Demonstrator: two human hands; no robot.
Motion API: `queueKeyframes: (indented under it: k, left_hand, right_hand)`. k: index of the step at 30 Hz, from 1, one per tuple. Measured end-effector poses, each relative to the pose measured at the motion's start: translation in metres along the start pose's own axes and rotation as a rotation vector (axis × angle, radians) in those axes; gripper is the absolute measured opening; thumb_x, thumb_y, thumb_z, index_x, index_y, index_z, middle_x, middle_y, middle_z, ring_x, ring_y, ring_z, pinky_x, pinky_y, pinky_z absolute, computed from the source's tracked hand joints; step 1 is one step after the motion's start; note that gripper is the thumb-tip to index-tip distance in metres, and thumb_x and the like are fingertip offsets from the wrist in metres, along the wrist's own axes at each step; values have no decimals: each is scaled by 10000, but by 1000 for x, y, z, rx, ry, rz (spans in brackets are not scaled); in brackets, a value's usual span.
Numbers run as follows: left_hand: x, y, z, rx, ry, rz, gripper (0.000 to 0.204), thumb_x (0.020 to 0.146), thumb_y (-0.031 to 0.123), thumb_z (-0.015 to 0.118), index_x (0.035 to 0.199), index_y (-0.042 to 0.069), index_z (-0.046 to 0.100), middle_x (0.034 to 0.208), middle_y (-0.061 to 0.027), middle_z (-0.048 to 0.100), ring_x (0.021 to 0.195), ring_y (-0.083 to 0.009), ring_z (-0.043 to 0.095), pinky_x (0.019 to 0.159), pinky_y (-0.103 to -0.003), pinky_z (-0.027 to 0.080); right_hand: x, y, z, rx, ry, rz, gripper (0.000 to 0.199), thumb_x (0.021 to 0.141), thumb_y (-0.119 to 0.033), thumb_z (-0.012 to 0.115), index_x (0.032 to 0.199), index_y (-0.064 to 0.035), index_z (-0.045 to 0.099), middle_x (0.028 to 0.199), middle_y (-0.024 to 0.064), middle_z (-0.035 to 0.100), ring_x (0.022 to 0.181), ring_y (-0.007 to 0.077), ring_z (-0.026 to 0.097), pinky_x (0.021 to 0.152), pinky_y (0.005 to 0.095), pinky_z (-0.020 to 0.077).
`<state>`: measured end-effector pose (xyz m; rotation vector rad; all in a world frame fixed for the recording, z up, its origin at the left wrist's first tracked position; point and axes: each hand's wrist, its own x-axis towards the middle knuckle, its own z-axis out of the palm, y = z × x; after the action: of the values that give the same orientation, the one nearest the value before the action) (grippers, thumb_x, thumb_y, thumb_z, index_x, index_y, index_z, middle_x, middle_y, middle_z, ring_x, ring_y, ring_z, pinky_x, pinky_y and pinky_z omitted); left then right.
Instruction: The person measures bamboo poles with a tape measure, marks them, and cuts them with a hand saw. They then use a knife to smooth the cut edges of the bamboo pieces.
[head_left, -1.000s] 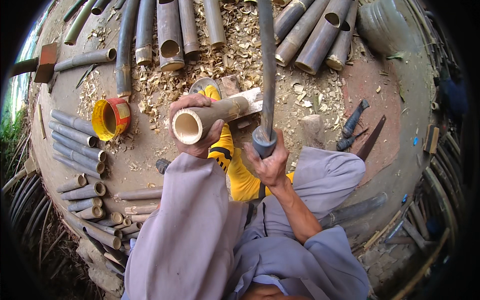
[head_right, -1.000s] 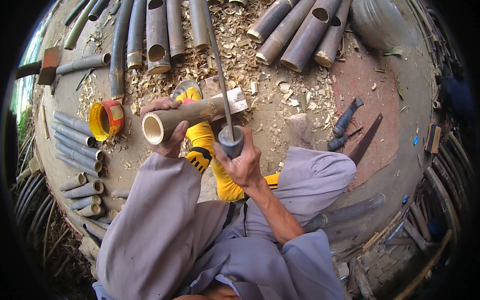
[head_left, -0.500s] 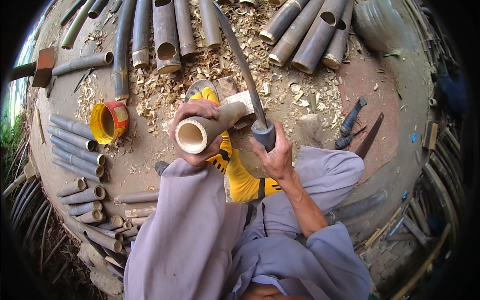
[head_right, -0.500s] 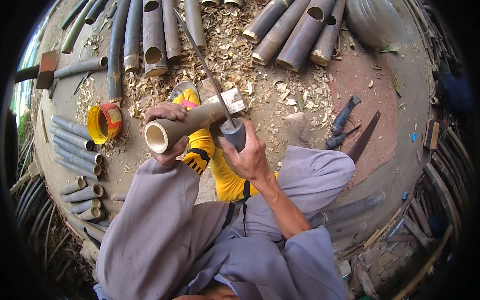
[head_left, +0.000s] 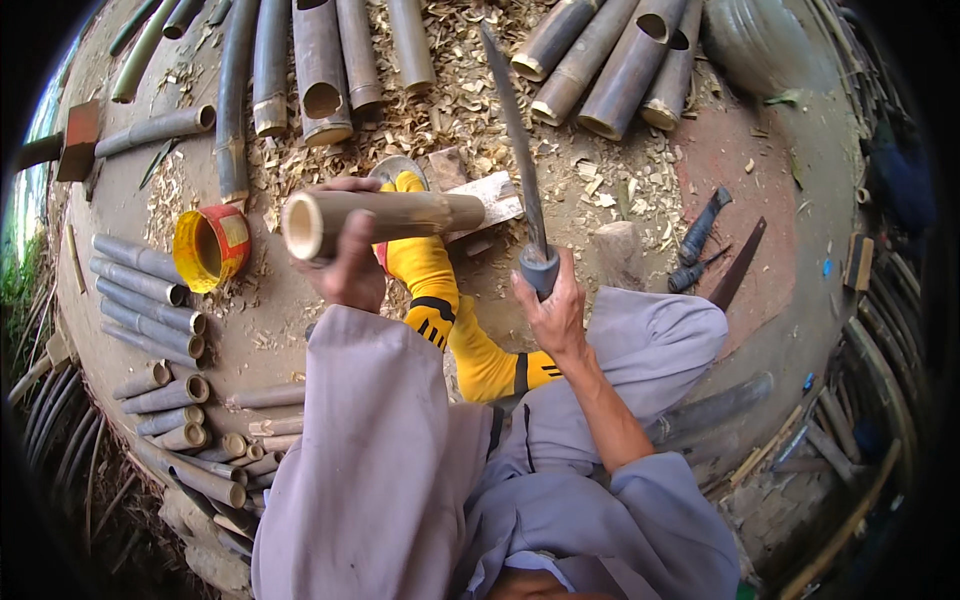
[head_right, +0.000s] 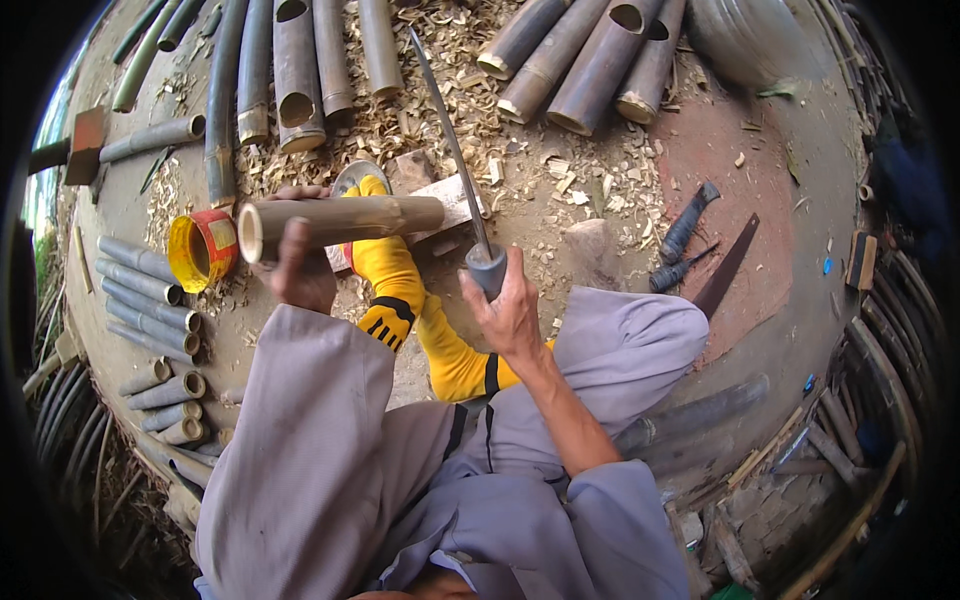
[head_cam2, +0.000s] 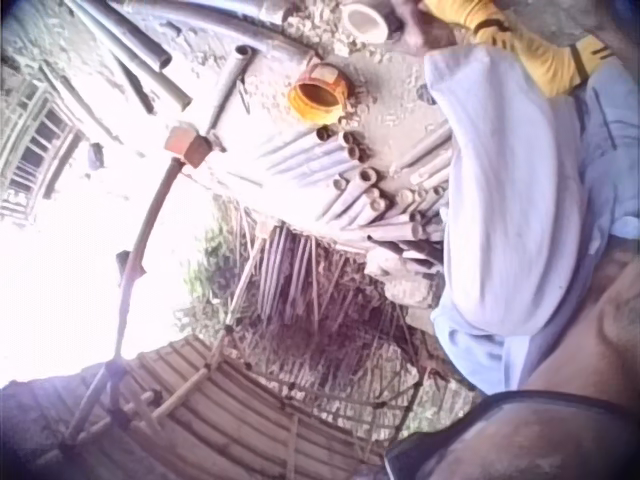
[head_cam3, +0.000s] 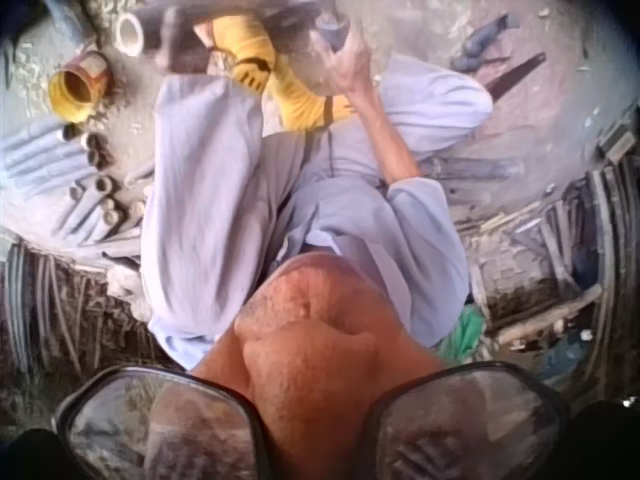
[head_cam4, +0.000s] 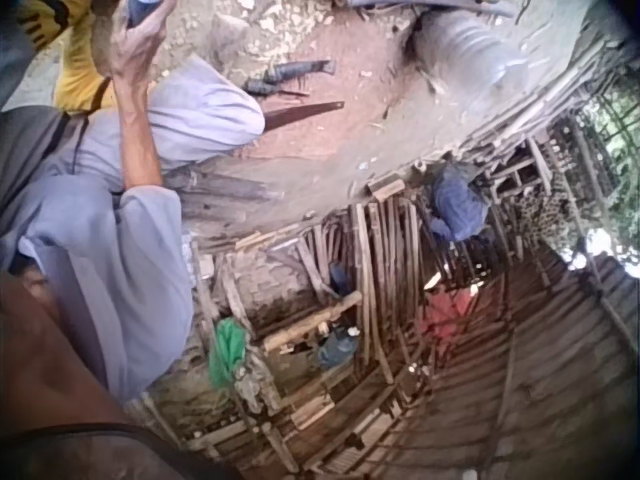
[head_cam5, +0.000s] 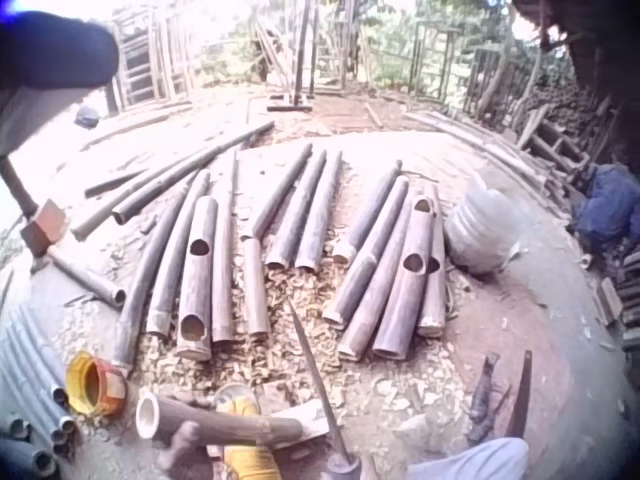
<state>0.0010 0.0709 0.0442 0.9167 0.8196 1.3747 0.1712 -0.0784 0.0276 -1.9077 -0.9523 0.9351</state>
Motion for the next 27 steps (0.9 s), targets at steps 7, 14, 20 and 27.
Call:
queueKeyframes:
  k: [7,14,20,27]
  left_hand:
    - [12,-16,8,-7,265,85,324,761,13,647,1037,-13,481,855,-111,577,794,-248,613,768,-423,518]
    - [19,-17,9,-48,147,14,319,758,3,636,1031,-10,472,871,-106,565,805,-236,609,771,-392,513]
    - [17,-13,-8,-87,66,20,361,750,6,627,1067,10,454,907,-106,542,842,-241,592,812,-407,489]
    - [17,-17,-9,-95,-115,-12,417,749,26,628,1116,63,432,937,-106,505,910,-250,525,901,-438,423]
  right_hand:
    - [0,-5,-2,0,35,-113,343,834,-172,669,1064,-3,477,819,140,647,730,264,674,623,346,520]
    - [25,43,39,-35,5,-19,354,843,-198,678,1050,2,471,760,119,633,684,199,656,573,315,517]
    - [14,29,32,-9,-34,-10,361,843,-244,678,1033,-2,490,775,145,646,699,246,670,598,343,518]
    - [33,45,45,-117,-132,75,357,842,-252,670,991,2,467,764,187,658,663,311,680,578,372,560]
